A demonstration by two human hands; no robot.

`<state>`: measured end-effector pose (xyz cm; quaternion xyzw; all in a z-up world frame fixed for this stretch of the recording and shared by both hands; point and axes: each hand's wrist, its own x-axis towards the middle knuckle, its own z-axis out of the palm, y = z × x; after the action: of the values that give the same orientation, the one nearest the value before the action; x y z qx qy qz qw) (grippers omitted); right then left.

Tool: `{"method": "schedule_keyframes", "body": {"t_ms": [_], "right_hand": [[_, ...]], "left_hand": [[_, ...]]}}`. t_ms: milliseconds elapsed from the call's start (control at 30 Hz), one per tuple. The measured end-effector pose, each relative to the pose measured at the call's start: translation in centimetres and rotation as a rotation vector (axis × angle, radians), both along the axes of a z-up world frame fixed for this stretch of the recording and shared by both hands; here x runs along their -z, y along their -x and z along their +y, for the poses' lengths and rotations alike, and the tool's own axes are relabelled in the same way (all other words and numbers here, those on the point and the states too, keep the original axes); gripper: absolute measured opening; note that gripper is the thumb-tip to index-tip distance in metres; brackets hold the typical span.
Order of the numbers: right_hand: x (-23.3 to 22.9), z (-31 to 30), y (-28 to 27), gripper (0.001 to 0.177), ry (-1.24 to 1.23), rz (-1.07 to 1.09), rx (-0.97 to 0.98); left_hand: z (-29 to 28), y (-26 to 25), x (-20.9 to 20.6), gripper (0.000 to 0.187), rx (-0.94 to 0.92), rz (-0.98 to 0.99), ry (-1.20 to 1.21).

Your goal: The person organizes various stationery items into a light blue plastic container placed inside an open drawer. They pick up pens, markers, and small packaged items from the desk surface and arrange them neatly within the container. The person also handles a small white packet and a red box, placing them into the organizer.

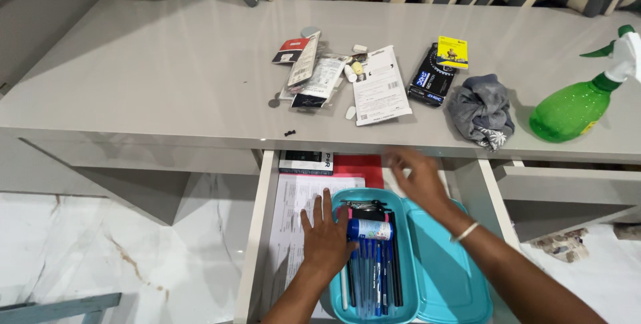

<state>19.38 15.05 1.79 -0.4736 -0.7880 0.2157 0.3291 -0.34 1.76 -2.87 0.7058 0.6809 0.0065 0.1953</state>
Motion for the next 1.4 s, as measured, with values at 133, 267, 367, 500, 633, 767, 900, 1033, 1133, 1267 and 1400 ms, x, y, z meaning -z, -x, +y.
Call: {"method": "schedule_keyframes", "body": {"t_ms": [133, 267, 367, 500, 633, 767, 900, 1033, 1133, 1267, 1400], "right_hand": [[-3.4, 1.9, 0.6, 0.018, -0.253, 0.14, 0.014], [-6.1, 4.3, 3.5, 0.019, -0.254, 0.105, -0.061], [-7.1, 8.2, 6.5, 0.027, -0.292, -0.03, -0.115], [-7.0, 14.7, 10.0, 0.04, -0.323, -0.209, -0.078], [-6.4, 18.4, 12.2, 0.049, -0.257, -0.46, 0.039], [-6.3, 18.9, 12.9, 0.044, -0.165, -0.581, 0.077], [-6.1, 18.8, 12.4, 0.045, -0.216, -0.552, 0.1], [-5.3, 18.3, 10.9, 0.035, -0.312, -0.663, 0.034], [-4.9, 17.9, 9.5, 0.033, -0.319, -0.53, -0.062], [-5.3, 16.4, 8.1, 0.03, -0.34, -0.491, -0.09], [-6.5, 13.3, 6.0, 0.033, -0.591, -0.418, -0.122]], "left_hand": [[0.0, -0.1, -0.2, 0.089, 0.003, 0.002, 0.001], [-0.2, -0.3, -0.2, 0.084, 0.003, 0.003, -0.017], [-0.2, -0.4, 0.0, 0.083, 0.007, 0.001, -0.031], [-0.3, -0.5, 0.6, 0.082, 0.01, -0.021, -0.053], [-0.2, -0.5, 0.7, 0.082, 0.011, -0.016, -0.048], [-0.2, -0.2, 0.8, 0.081, 0.025, -0.035, -0.069], [-0.2, -0.5, 0.7, 0.08, 0.049, -0.027, -0.076], [-0.3, -0.4, 0.3, 0.08, 0.029, -0.023, -0.073], [-0.3, -0.4, 0.0, 0.08, 0.025, -0.013, -0.046], [-0.4, -0.3, -0.4, 0.077, 0.015, -0.021, -0.016], [-0.1, 0.1, -0.5, 0.075, -0.025, -0.057, 0.002]]}}
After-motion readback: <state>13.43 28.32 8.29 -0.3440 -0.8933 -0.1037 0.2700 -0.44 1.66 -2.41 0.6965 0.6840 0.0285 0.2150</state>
